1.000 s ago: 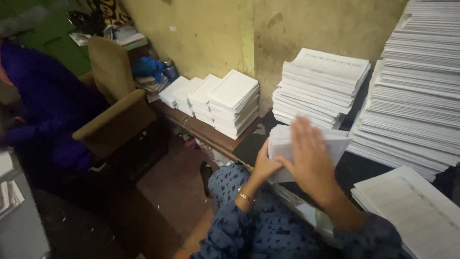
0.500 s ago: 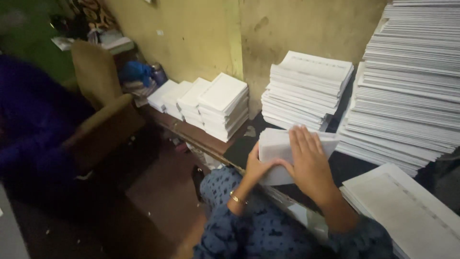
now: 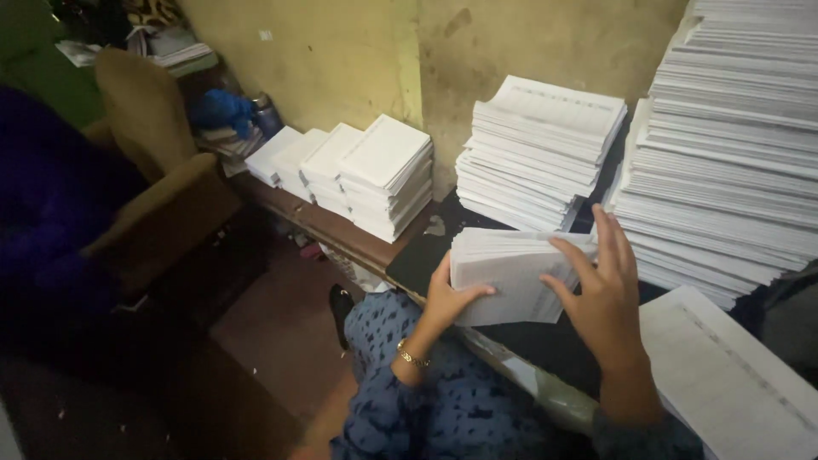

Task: Inspecting and flipping through stacks of printed paper forms

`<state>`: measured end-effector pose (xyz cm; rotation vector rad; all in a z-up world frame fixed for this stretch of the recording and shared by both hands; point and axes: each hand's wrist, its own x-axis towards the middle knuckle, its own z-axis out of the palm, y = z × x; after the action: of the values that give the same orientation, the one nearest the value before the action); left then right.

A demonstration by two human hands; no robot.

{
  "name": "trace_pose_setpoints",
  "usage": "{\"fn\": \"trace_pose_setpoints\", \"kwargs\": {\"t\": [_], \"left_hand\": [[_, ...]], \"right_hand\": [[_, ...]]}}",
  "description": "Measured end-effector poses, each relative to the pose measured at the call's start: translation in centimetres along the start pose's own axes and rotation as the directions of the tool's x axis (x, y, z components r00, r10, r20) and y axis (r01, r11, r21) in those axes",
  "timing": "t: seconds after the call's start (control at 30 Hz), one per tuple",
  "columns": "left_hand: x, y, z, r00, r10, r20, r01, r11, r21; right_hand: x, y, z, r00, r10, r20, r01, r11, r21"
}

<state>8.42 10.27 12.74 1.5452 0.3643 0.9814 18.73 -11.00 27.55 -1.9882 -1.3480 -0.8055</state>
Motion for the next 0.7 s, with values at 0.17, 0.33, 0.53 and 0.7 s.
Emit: {"fn": "trace_pose_setpoints", "kwargs": {"t": [0.17,0.33,0.53,0.7], "left_hand": [[-0.4,2.9,0.1,1.000,0.005,0.005,-0.005,0.999,0.036],[-0.6,1.0,0.0,1.000,0.005,-0.003,-0.004,0.993,0.114],[-0.4,-1.6,-0.2,0.999,0.021,0.037,-0.024,0.995,0.096],[-0.4,-3.0,-0.5,0.998,0.047,0.035,-0.051,0.992,0.117]], "right_hand": [[-1.0,-0.3,1.2,0.994,0.035,-0.105,-0.033,0.999,0.019],[-3.9,0.1,1.5,0.999,0.015,-0.048,-0.011,0.996,0.091],[-1.8,0.6,-2.0,0.920,0.030,0.390,-0.244,0.823,0.513],[2.1,-1.3,-4.2,0.798,0.003,0.602,-0.373,0.788,0.491]]}}
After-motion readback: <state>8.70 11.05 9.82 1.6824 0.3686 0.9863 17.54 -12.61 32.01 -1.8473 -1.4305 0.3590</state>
